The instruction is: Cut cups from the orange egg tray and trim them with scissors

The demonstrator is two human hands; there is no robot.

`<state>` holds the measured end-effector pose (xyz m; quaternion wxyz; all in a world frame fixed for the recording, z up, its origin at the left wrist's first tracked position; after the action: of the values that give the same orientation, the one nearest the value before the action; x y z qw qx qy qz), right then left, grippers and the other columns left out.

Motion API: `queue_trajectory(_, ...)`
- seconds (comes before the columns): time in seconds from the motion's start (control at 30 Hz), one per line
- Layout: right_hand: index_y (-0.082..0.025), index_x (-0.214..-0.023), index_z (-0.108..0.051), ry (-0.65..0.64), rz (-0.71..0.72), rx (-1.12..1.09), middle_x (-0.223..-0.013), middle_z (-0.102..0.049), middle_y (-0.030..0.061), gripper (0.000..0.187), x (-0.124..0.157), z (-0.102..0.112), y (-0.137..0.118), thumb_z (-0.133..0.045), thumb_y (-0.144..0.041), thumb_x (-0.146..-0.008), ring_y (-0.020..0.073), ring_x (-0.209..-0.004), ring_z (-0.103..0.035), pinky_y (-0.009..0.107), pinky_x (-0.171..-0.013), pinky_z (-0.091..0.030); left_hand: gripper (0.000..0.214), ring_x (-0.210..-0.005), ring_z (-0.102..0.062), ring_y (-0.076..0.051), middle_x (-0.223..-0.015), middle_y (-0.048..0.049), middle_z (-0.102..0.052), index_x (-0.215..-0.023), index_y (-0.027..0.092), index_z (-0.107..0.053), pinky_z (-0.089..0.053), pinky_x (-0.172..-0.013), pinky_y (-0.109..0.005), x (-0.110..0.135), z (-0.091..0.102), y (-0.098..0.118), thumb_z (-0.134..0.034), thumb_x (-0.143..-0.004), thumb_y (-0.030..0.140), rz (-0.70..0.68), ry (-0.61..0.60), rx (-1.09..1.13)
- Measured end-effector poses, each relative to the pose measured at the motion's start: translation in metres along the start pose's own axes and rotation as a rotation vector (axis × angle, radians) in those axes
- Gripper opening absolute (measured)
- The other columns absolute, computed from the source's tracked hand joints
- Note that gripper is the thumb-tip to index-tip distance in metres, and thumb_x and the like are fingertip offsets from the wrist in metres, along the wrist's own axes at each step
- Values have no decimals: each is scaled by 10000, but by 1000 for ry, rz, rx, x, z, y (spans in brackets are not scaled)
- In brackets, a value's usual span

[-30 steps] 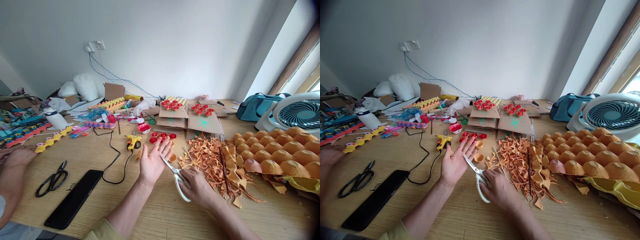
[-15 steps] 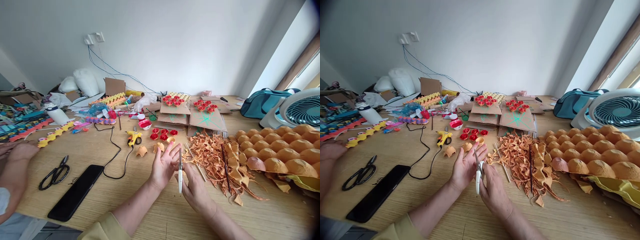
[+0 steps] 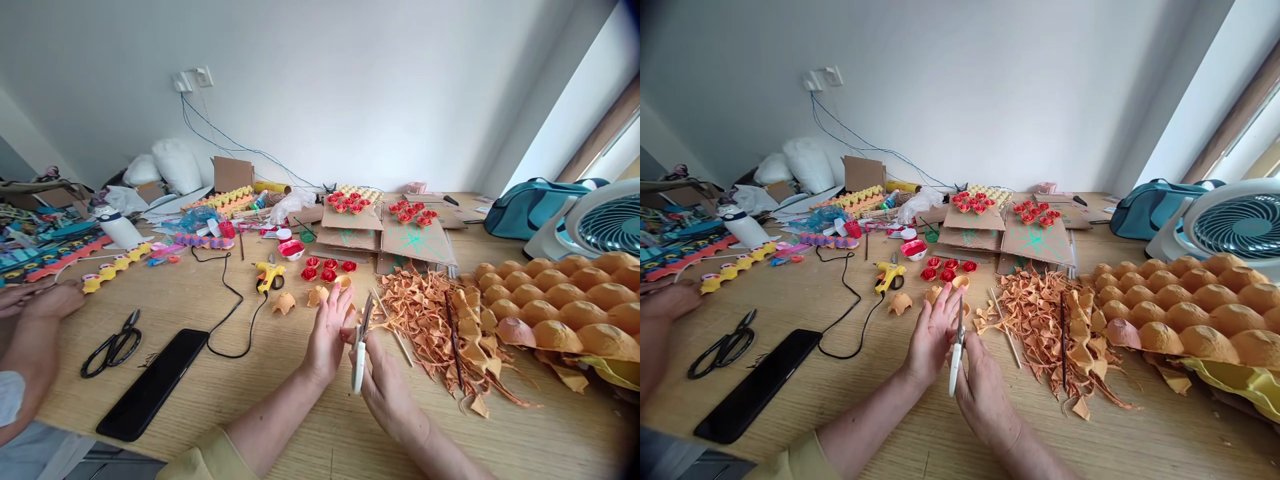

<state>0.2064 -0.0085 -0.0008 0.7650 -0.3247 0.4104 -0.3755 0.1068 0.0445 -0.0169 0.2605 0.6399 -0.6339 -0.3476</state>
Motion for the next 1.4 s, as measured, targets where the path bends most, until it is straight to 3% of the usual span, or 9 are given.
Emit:
queue_trajectory(0.13, -238, -1170, -548, -81, 6, -51, -1122, -665, 95, 251, 4, -10, -4, -376, -285, -995, 221, -1055, -634, 332, -906, -512, 611, -1490, -237, -199, -1565, -55, -377, -1457, 310, -384, -139, -1210, -428, -5, 10, 6, -241, -957, 630, -61, 36, -1)
queue_trajectory(0.33, -228, -1228, -543, -17, -48, -127, -1189, -655, 92, 282, 2, -5, 4, -385, -311, -1008, 227, -1142, -606, 338, -969, -487, 604, -1489, -238, -173, -1572, -60, -365, -1496, 294, -325, -125, -1210, -389, -4, 3, 6, -241, -978, 593, -55, -28, 38)
queue_trajectory(0.47, -234, -1193, -580, -96, -33, -159, -1162, -665, 80, 266, 1, -9, 0, -408, -313, -1006, 223, -1100, -618, 327, -930, -499, 621, -1498, -211, -186, -1578, -68, -352, -1492, 283, -334, -113, -1210, -403, -4, 8, 6, -259, -968, 608, -47, 17, 58)
queue_trajectory(0.67, -229, -1201, -571, -28, -71, -222, -1138, -663, 82, 284, -1, -3, 5, -412, -363, -1009, 224, -1044, -623, 325, -884, -499, 613, -1492, -230, -178, -1560, -57, -388, -1496, 301, -333, -114, -1211, -391, -3, 3, 3, -271, -968, 606, -42, -38, 31)
queue_trajectory(0.83, -216, -1065, -609, -174, -81, -268, -1025, -678, 68, 273, -1, -9, 2, -422, -405, -1003, 193, -907, -629, 296, -793, -497, 623, -1466, -301, -214, -1536, -86, -422, -1465, 284, -379, -189, -1193, -429, -8, 12, 15, -281, -954, 626, -82, 12, -17)
queue_trajectory(0.97, -209, -1004, -568, -134, -137, -340, -860, -683, 41, 298, -3, 3, 9, -408, -461, -997, 172, -774, -606, 281, -704, -490, 468, -1404, -402, -222, -1475, -100, -488, -1399, 260, -450, -291, -1154, -428, -17, 36, 46, -370, -985, 462, -283, 91, -434)
queue_trajectory(1.1, -202, -926, -572, -15, -169, -279, -809, -654, 36, 361, -9, 23, 22, -403, -515, -981, 167, -740, -580, 266, -649, -460, 429, -1275, -515, -242, -1351, -120, -574, -1360, 228, -477, -402, -1074, -442, -24, 56, 66, -479, -932, 263, -546, 204, -1316)
queue_trajectory(1.27, -204, -851, -569, 21, -176, -228, -785, -643, 30, 358, -13, 31, 29, -425, -510, -969, 161, -723, -576, 263, -650, -455, 548, -1346, -430, -297, -1404, -121, -523, -1337, 218, -538, -318, -1143, -494, -34, 66, 52, -567, -803, 102, -546, 100, -1540)
queue_trajectory(1.4, -209, -934, -556, 15, -166, -209, -801, -648, 28, 302, -12, 32, 31, -427, -480, -970, 167, -742, -573, 259, -641, -453, 514, -1337, -438, -315, -1435, -131, -484, -1309, 217, -563, -378, -1094, -513, -40, 68, 32, -552, -814, 79, -456, -2, -1777)
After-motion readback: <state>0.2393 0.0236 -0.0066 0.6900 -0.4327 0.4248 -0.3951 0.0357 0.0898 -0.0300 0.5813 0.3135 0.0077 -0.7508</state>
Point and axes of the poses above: each hand's wrist, its own x-axis away from the middle knuckle, its own z-axis out of the back of the hand, y = z × x, the point moved 7 cm from there along -x, towards the middle knuckle
